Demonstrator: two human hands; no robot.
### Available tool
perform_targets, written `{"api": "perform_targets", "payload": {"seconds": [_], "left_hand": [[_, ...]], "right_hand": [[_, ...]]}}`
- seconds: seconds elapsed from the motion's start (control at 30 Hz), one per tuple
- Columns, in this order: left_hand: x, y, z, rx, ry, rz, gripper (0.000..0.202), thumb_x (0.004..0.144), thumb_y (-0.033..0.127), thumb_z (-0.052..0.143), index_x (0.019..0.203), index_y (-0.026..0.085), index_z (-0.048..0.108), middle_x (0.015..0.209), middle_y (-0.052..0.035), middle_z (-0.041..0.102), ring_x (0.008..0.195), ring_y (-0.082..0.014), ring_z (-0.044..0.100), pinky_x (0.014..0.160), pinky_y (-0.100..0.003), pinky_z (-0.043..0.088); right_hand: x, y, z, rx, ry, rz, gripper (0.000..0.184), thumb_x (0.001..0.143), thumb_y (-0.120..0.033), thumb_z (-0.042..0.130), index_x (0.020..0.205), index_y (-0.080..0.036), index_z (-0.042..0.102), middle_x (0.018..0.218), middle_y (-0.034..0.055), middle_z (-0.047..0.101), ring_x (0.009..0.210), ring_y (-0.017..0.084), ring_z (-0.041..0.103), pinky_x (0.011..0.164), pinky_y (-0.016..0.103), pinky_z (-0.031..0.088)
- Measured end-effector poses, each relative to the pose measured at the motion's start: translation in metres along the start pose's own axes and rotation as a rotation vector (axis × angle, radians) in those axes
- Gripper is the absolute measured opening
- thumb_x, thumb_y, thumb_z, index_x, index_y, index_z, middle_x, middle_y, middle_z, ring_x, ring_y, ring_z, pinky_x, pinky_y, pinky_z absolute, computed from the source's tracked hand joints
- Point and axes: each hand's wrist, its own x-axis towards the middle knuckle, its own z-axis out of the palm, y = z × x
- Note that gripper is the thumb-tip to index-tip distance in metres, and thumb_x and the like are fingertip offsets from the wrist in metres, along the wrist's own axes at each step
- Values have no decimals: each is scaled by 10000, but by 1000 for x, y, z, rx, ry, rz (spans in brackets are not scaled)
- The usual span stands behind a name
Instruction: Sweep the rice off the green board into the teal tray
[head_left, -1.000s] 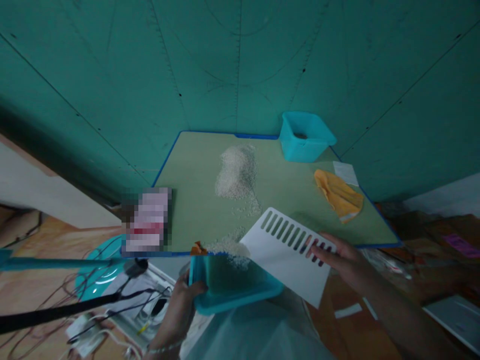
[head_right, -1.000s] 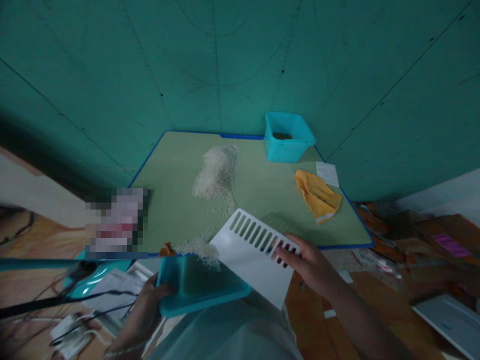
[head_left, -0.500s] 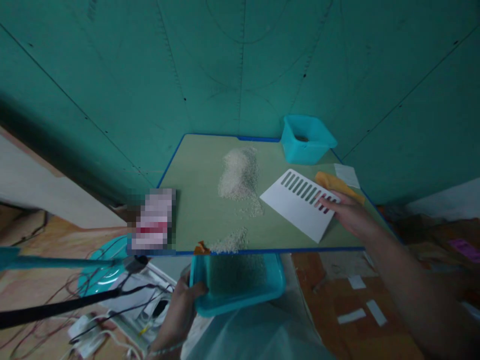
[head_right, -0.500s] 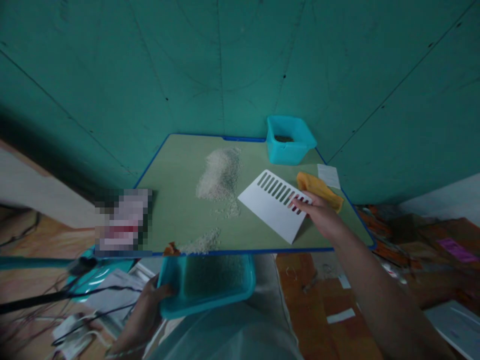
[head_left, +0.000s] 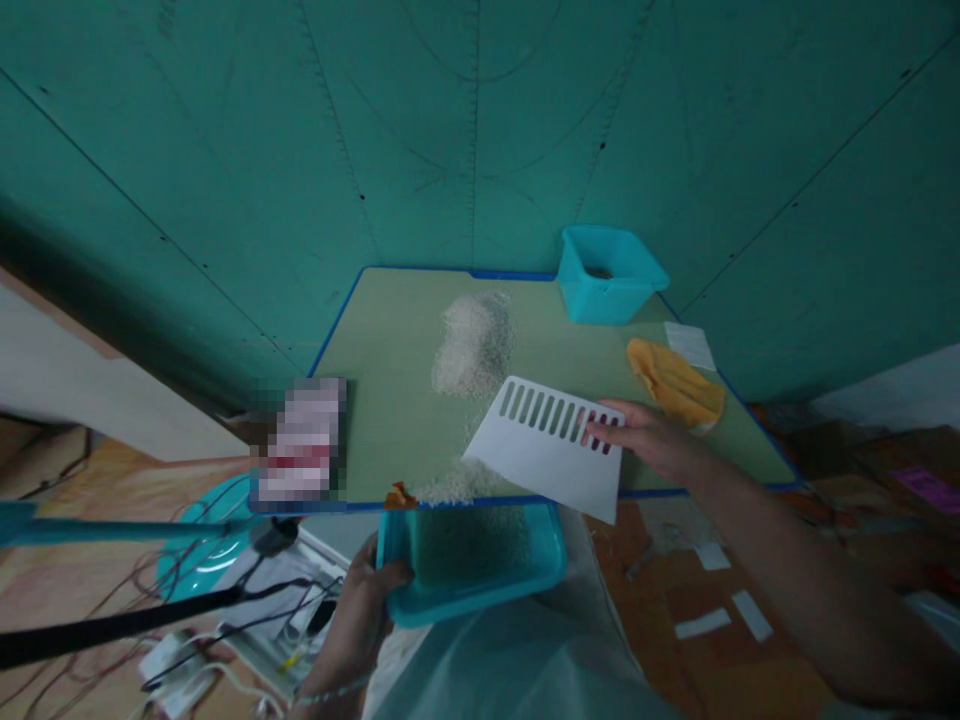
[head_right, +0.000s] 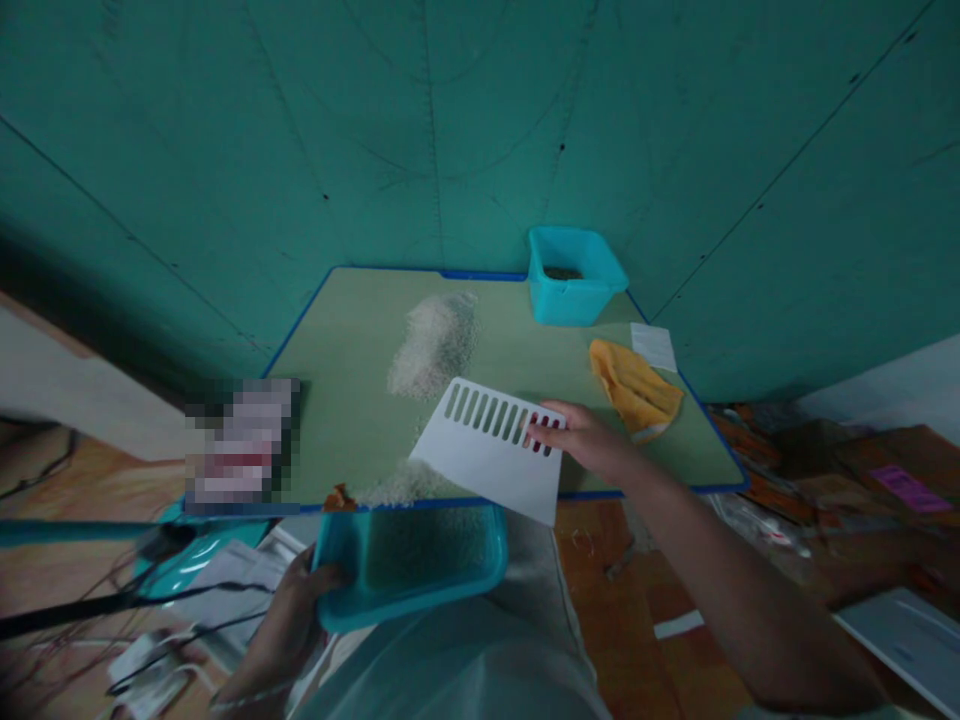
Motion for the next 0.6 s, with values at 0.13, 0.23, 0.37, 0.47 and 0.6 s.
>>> {"api": "perform_targets", "payload": {"seconds": [0.13,0.23,0.37,0.47,0.6], "left_hand": [[0,-1,0,-9,-5,9,309,467,22,603,734,166,660,534,14,712,425,-176,631,405,-240,458],[1,-1,-2,2,-11,16,324,474,28,599,759,164,668,526,23,703,398,-151,603,397,-231,447],[3,-1,-3,-2,-35,2,344,485,47,608,799,168,676,496,38,682,365,-146,577,371,-232,427],[3,0,-1,-6,-28,7,320,462,41,591,743,172,674,466,47,664,359,-145,574,364,-224,417],[1,1,2,-8,-3,12,311,433,45,594,708,175,660,484,42,677,364,-138,571,362,-212,415]], "right_hand": [[-8,-3,8,-9,-61,16,310,710,-461,677,803,-167,648,730,25,688,676,167,621,641,282,445],[-15,-7,9,0,-68,35,316,680,-456,703,796,-167,654,711,26,688,646,163,614,618,277,442],[-15,-17,4,-8,-51,1,294,654,-449,723,734,-179,640,661,3,667,600,142,581,586,260,421],[0,-22,-4,-3,8,-41,295,659,-447,720,748,-181,630,676,-3,662,623,144,582,605,262,414],[30,-24,-13,5,58,-87,315,659,-447,714,796,-176,629,726,6,665,661,156,588,631,275,411]]}}
